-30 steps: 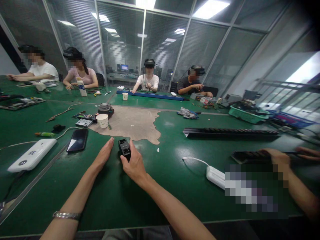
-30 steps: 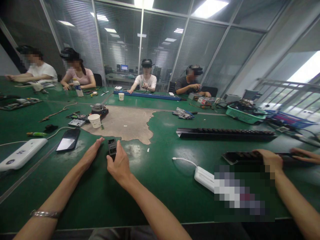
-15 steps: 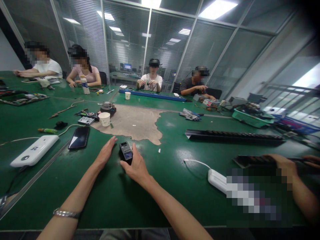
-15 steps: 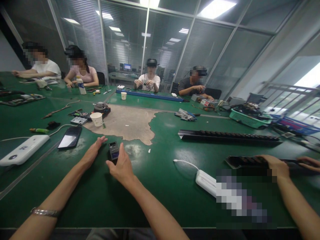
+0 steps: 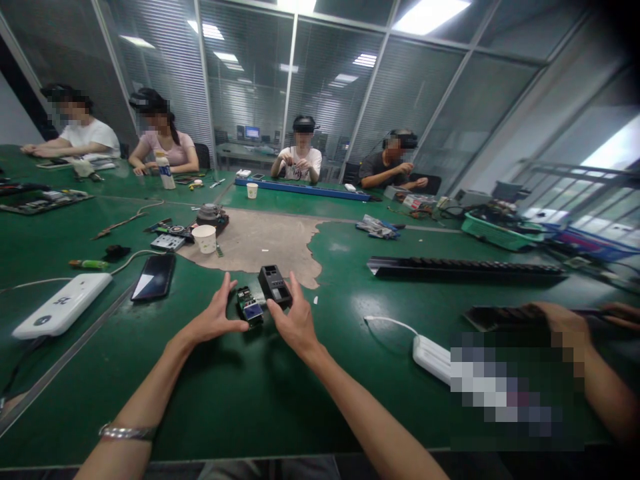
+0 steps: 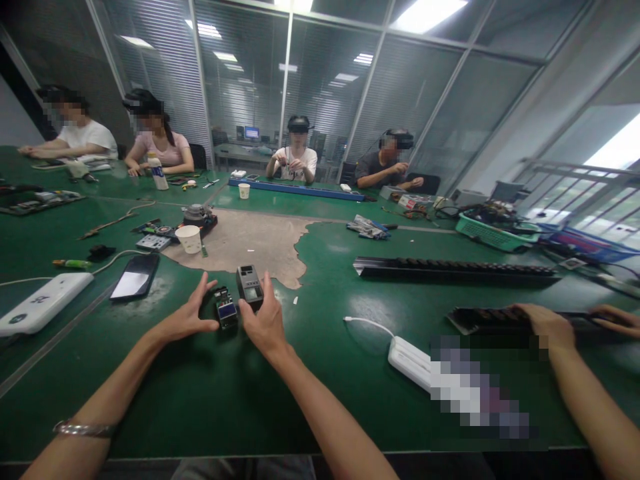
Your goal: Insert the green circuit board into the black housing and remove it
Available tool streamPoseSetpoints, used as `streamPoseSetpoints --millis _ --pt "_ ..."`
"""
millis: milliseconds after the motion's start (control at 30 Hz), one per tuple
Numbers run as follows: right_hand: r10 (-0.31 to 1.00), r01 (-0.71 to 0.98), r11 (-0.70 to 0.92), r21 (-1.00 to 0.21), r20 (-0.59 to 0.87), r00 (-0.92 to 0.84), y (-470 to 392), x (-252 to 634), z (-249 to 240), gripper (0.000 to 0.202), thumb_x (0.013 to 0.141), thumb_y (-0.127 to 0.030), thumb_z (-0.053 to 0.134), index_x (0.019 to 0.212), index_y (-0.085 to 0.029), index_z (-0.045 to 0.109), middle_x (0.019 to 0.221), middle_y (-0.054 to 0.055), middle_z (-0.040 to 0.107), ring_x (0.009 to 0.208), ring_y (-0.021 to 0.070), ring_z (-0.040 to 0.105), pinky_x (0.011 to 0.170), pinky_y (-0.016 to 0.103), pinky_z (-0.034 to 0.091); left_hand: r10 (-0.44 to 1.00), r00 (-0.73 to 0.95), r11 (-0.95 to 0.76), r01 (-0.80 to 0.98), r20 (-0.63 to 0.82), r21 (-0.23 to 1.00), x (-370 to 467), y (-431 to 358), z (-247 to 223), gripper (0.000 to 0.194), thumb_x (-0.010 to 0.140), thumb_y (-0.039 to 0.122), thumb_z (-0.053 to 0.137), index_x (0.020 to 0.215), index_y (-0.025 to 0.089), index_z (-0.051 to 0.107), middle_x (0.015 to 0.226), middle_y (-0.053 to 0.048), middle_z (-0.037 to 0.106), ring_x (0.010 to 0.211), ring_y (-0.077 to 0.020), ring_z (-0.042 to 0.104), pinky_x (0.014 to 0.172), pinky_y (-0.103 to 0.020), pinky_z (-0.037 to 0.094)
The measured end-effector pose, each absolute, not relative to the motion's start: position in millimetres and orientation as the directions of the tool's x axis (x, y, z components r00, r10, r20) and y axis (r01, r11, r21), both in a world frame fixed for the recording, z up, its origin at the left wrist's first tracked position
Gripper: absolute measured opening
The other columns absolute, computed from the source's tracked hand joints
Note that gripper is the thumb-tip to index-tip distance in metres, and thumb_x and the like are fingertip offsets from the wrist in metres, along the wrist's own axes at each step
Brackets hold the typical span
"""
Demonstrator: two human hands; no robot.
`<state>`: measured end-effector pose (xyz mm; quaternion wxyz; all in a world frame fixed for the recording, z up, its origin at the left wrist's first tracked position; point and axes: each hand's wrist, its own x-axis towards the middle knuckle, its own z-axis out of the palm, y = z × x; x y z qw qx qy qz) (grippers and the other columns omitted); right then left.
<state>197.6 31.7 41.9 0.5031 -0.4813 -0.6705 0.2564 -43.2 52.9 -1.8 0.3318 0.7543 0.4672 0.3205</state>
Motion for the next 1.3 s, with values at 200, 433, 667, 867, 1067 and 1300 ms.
streamPoseSetpoints --millis 200,433,667,867,1067,1300 --pt "0.919 0.467 0.351 -0.812 0.393 -0.009 32.4 217.3 7.5 0.083 0.084 -0.028 0.064 0.154 -0.014 0.022 0.134 0.015 0.060 0.123 0.0289 0.058 0.106 0.046 0.045 0.897 0.357 -0.431 0.578 0.261 0.693 -33.6 50.4 -3.4 0.141 0.066 0.056 0.082 0.152 0.019 -0.024 0.152 -0.022 0.029 0.139 -0.0436 0.028 0.113 -0.062 0.020" --pt "0.921 0.507 0.347 -0.789 0.388 -0.027 29.8 218.3 -2.3 0.085 0.083 -0.027 0.064 0.154 -0.009 0.021 0.140 0.021 0.053 0.131 0.0307 0.051 0.110 0.048 0.042 0.885 0.358 -0.463 0.624 0.297 0.630 -30.5 49.7 -4.1 0.142 0.065 0.053 0.083 0.152 0.019 -0.023 0.146 -0.021 0.035 0.132 -0.0436 0.035 0.109 -0.061 0.027" --pt "0.905 0.541 0.367 -0.757 0.424 -0.020 25.4 221.4 -2.5 0.089 0.081 -0.032 0.068 0.153 -0.010 0.021 0.148 0.022 0.043 0.139 0.0321 0.041 0.113 0.051 0.036 0.893 0.354 -0.449 0.643 0.279 0.621 -29.8 50.1 -5.9 0.137 0.068 0.049 0.081 0.153 0.017 -0.022 0.145 -0.022 0.037 0.131 -0.0449 0.037 0.108 -0.063 0.027" --pt "0.929 0.490 0.335 -0.805 0.370 -0.026 27.1 224.3 -4.2 0.081 0.085 -0.030 0.063 0.153 -0.011 0.024 0.140 0.020 0.053 0.130 0.0315 0.053 0.109 0.050 0.042 0.898 0.347 -0.438 0.629 0.273 0.642 -30.7 50.0 -10.9 0.134 0.068 0.049 0.080 0.154 0.016 -0.017 0.149 -0.025 0.033 0.133 -0.0469 0.037 0.109 -0.064 0.027" --pt "0.936 0.281 0.324 -0.903 0.349 0.041 28.5 212.4 21.6 0.078 0.086 -0.035 0.064 0.152 -0.017 0.026 0.133 0.013 0.061 0.121 0.0258 0.060 0.104 0.043 0.049 0.915 0.340 -0.380 0.546 0.216 0.747 -35.6 51.4 -7.9 0.130 0.068 0.052 0.080 0.156 0.020 -0.009 0.155 -0.022 0.027 0.140 -0.0457 0.029 0.113 -0.061 0.021" --pt "0.923 0.315 0.382 -0.869 0.374 -0.088 23.8 173.6 40.9 0.077 0.082 -0.031 0.066 0.150 -0.016 0.032 0.132 0.013 0.062 0.122 0.0269 0.059 0.105 0.042 0.047 0.939 0.275 -0.277 0.252 0.206 0.927 -48.5 60.9 -9.9 0.115 0.081 0.069 0.061 0.156 0.018 -0.009 0.159 -0.019 0.024 0.147 -0.0340 0.021 0.119 -0.049 0.014"
